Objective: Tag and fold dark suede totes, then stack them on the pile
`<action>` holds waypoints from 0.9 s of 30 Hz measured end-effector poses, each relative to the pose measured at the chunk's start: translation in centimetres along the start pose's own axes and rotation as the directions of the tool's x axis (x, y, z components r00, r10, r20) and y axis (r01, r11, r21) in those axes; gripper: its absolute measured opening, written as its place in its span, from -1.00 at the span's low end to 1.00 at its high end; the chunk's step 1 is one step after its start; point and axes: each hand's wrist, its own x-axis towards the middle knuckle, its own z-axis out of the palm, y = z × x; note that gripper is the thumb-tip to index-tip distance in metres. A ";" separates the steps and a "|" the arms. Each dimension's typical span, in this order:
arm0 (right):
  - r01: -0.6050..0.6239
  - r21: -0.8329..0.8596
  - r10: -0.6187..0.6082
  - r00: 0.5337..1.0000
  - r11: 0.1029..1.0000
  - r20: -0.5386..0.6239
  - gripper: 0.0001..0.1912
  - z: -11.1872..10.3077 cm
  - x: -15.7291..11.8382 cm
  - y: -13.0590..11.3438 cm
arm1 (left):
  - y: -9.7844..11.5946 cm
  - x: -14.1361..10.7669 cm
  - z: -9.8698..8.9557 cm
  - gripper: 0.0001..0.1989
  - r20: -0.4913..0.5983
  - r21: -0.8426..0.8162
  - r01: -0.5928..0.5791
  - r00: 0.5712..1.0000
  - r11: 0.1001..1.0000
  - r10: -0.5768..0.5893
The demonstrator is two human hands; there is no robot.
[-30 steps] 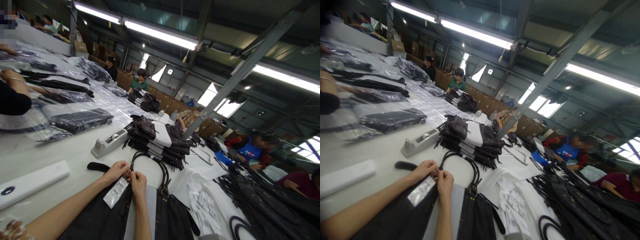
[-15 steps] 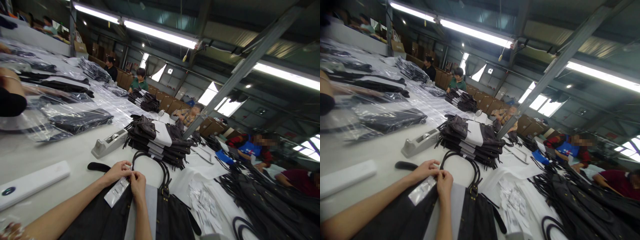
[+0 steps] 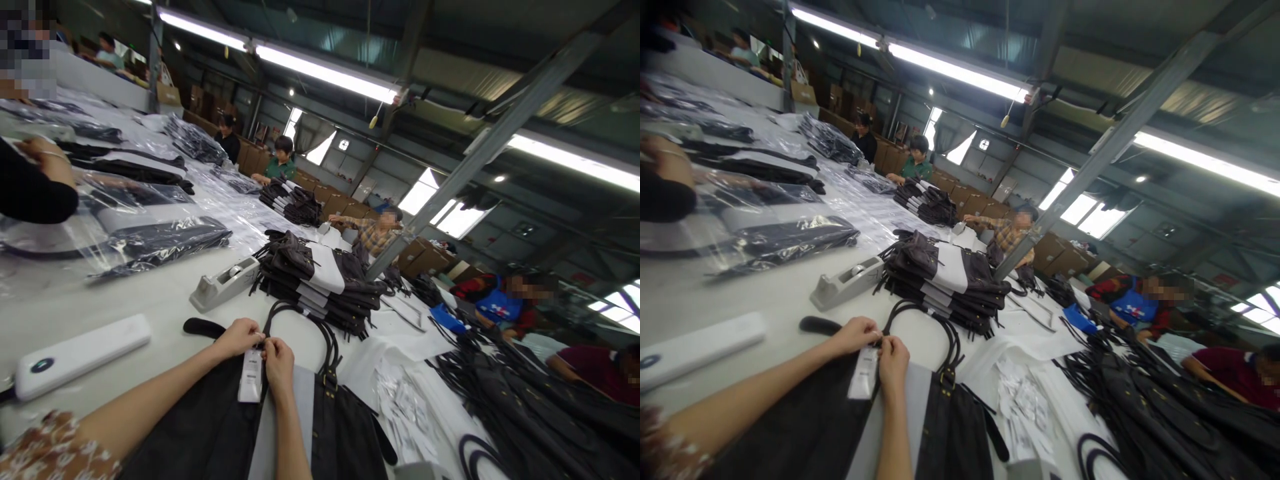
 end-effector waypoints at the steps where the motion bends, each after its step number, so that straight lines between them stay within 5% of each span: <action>1: 0.020 -0.014 -0.019 0.999 1.000 0.043 -0.79 -0.5 -0.1 -0.4 | 0.1 0.1 -0.3 -0.79 -0.004 0.012 0.009 1.000 1.000 -0.009; 5: 0.235 -0.174 -0.176 0.937 0.956 0.300 -0.50 -3.6 -1.0 -2.9 | 0.3 0.1 -1.2 -0.78 0.055 -0.015 0.093 0.994 0.996 -0.092; 8: 0.501 -0.417 -0.247 0.812 0.758 0.528 -0.31 -5.1 -1.9 -4.9 | 0.3 0.1 -1.3 -0.81 0.131 -0.097 0.177 0.978 0.979 -0.164; 11: 0.605 -0.498 -0.194 0.735 0.622 0.650 -0.34 -4.9 -2.5 -5.9 | 0.3 0.3 -1.6 -0.82 0.201 -0.206 0.254 0.956 0.945 -0.213; 21: 0.580 -0.452 -0.241 0.756 0.678 0.608 -0.59 -4.3 -2.6 -4.7 | -0.3 0.2 -3.6 -0.62 0.298 -0.551 0.360 0.928 0.752 -0.226; 27: 0.613 -0.299 -0.237 0.639 0.731 0.732 -0.45 -3.0 -1.7 -5.6 | -1.1 0.4 -3.3 -0.51 0.306 -0.562 0.384 0.919 0.733 -0.247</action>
